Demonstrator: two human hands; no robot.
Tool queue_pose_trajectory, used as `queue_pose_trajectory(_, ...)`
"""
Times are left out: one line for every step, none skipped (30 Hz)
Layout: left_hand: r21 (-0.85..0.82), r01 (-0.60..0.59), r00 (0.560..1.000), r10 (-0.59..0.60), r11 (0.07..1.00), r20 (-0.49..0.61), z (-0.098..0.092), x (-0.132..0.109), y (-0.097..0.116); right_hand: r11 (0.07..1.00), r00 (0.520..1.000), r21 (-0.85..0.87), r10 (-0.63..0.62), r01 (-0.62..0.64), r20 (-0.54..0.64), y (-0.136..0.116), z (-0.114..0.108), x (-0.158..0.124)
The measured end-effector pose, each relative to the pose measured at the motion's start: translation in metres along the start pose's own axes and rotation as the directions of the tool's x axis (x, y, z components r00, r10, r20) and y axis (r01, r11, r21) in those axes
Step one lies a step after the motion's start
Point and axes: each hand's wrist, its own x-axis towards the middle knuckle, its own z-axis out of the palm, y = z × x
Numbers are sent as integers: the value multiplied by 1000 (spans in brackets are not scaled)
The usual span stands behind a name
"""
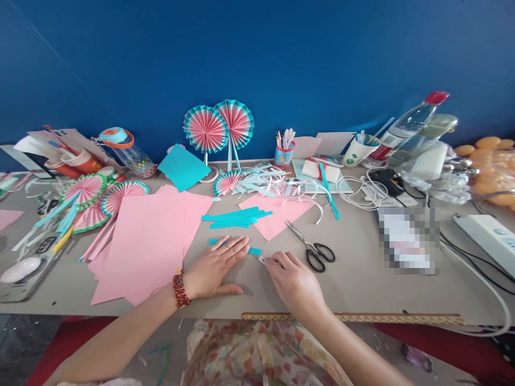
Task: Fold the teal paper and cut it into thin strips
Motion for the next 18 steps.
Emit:
queue_pose_trajectory(13, 2, 1000, -2, 1000, 17, 1, -1, 0, 1000, 1000, -1, 1, -1, 0, 0, 0, 1)
queue_pose_trajectory(24, 4, 1000, -5, 1000, 29, 2, -1, 0, 1000, 1000, 0, 3, -3, 1, 0, 1, 1)
queue_pose_trajectory(32, 6, 999, -7, 999, 36, 3, -2, 1, 1000, 1000, 3, 5, -5, 0, -1, 2, 2)
queue_pose_trajectory(38, 7, 999, -9, 999, 39, 4, -2, 1, 1000, 1000, 7, 7, -7, 0, -2, 3, 3)
queue_pose_trajectory(43, 10, 999, -11, 999, 37, 5, -1, 1, 1000, 1000, 11, 8, -8, 0, -3, 4, 3)
queue_pose_trajectory(46, 13, 999, -14, 999, 32, 5, -1, 2, 1000, 1000, 14, 6, -6, -1, -3, 4, 3)
queue_pose_trajectory(47, 16, 999, -17, 999, 28, 4, -1, 2, 1000, 1000, 16, 4, -4, -4, -4, 5, 2)
queue_pose_trajectory(46, 16, 1000, -17, 999, 27, 4, -1, 2, 1000, 1000, 18, 3, -3, -8, -5, 5, 1)
queue_pose_trajectory(43, 14, 1000, -15, 999, 26, 4, -1, 2, 1000, 1000, 21, 2, -2, -11, -5, 5, 0)
queue_pose_trajectory(40, 10, 1000, -11, 999, 27, 4, -1, 1, 1000, 1000, 24, 3, -3, -13, -6, 5, -1)
queue_pose_trajectory(38, 6, 1000, -7, 999, 29, 4, -1, 1, 1000, 1000, 26, 5, -5, -11, -6, 5, -2)
queue_pose_trajectory(37, 4, 999, -6, 999, 31, 4, -1, 1, 1000, 1000, 27, 10, -9, -7, -6, 5, -2)
queue_pose_trajectory(38, 7, 999, -8, 999, 32, 4, -1, 1, 1000, 1000, 27, 13, -13, 1, -7, 5, -2)
queue_pose_trajectory(38, 11, 999, -13, 999, 31, 4, -1, 1, 1000, 1000, 24, 19, -19, 9, -8, 5, -1)
queue_pose_trajectory(39, 15, 999, -16, 999, 29, 4, -1, 1, 999, 1000, 21, 26, -26, 17, -9, 6, 0)
queue_pose_trajectory(38, 19, 999, -20, 999, 28, 4, -1, 1, 999, 999, 18, 32, -32, 22, -10, 6, 2)
queue_pose_trajectory(37, 20, 999, -21, 999, 28, 5, -1, 1, 999, 999, 17, 36, -36, 28, -12, 7, 3)
queue_pose_trajectory(35, 19, 999, -20, 999, 30, 5, -1, 2, 999, 999, 18, 38, -39, 31, -13, 8, 5)
